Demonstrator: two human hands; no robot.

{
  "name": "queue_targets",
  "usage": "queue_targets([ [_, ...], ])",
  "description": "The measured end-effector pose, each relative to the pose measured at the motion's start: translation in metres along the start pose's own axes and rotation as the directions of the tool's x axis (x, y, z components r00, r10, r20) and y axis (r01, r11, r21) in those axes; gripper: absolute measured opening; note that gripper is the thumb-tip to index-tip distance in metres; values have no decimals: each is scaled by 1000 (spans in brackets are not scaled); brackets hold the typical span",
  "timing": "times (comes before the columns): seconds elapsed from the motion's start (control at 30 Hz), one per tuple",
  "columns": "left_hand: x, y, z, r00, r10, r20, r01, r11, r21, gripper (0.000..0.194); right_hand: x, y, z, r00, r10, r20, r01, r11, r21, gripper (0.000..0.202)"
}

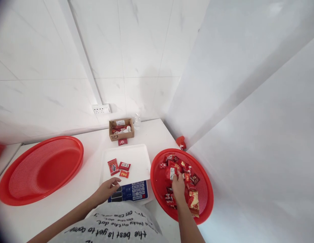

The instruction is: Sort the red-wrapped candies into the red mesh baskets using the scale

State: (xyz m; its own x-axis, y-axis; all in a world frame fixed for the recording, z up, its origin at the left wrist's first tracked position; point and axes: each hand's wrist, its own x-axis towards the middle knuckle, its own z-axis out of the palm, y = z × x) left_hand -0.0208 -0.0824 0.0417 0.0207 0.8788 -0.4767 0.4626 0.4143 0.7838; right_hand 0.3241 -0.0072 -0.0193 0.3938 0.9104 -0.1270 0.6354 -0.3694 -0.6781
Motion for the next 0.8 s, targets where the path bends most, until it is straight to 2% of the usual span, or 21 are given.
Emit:
queue_targets([
  [0.13, 2, -2, 2, 1000, 15, 22, -15, 1000, -10, 41, -9, -24, 4, 998, 44, 44, -49, 990, 135, 58],
  [0.23, 3, -2, 2, 999, 33, 41, -33, 999, 4, 40, -10, -34, 3, 997, 18, 73, -27, 992, 122, 55],
  [0.3, 3, -1, 1, 998, 42, 50, -43, 999, 16, 40, -9, -34, 1, 978, -34, 207, 28, 999, 32, 48],
  [0.33, 3, -1, 0, 998, 43, 51, -44, 999, 20, 40, -7, -32, 0, 938, -99, 331, 114, 993, -24, 42],
  [0.4, 3, -2, -1, 998, 32, 55, -33, 999, 17, 42, -2, -27, 2, 892, -124, 434, 168, 984, -63, 31],
  [0.47, 3, -5, -2, 998, 12, 56, -13, 1000, 5, 47, 6, -22, 7, 888, -114, 446, 186, 975, -121, 31],
  [0.57, 2, -12, -1, 999, 9, 41, -9, 1000, -8, 52, 22, -18, 19, 888, -132, 441, 236, 953, -189, 43],
  [0.7, -1, -18, -2, 1000, 14, 7, -14, 1000, -2, 51, 42, -22, 36, 868, -163, 469, 308, 917, -252, 59],
  [0.8, -4, -18, -4, 1000, 4, -20, -4, 1000, 5, 51, 44, -27, 45, 867, -144, 478, 320, 895, -310, 62],
])
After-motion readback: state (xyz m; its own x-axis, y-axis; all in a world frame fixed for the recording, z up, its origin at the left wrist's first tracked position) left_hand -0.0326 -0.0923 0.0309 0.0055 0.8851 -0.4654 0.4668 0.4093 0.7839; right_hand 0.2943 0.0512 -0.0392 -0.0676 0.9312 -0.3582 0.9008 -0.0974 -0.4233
